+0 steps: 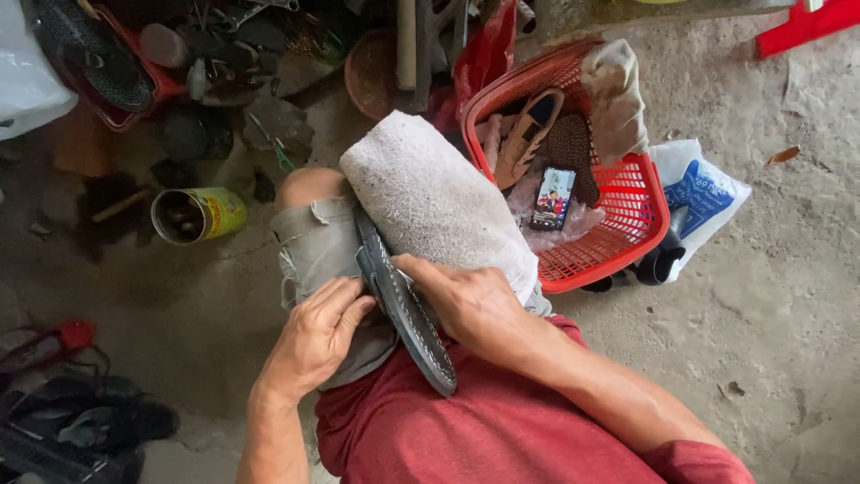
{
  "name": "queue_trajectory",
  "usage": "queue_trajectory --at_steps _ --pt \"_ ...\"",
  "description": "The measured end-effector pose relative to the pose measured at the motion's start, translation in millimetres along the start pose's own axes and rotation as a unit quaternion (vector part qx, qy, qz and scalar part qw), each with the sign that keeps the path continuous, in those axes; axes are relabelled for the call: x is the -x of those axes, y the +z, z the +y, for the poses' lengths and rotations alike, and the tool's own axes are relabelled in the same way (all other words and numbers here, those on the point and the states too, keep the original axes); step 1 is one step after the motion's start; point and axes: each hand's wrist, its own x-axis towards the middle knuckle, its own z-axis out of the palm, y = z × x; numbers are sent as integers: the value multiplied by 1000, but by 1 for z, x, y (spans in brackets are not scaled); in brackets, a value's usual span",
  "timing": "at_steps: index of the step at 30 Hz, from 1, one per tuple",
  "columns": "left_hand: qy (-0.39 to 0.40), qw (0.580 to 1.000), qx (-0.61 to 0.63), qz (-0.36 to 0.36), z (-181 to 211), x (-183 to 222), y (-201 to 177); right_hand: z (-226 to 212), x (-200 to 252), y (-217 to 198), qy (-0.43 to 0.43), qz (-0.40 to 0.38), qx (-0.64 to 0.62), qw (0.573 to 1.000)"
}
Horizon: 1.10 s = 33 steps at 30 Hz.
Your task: A person hand-sews the sole of a sandal using a needle and thread before picking up a black dress shoe.
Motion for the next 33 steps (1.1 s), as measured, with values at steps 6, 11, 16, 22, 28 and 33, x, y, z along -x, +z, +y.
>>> queue_trajectory --at_steps 6,11,16,22,28,33 --pt "-31 999 -39 1 -15 17 15 8 16 -5 -32 -86 41 995" --pt "-77 986 -138 49 -16 28 24 11 17 1 -62 -46 46 996" --pt "-181 942 -260 114 -36 57 27 18 17 14 -70 19 40 997" --pt "-363 879 -296 83 -51 93 20 19 15 16 -44 -4 77 996" --pt "-287 951 -75 91 -33 73 25 -11 19 -15 -45 -37 -82 995" --pt "-296 931 187 101 -18 64 17 -28 28 -50 35 -69 -330 941"
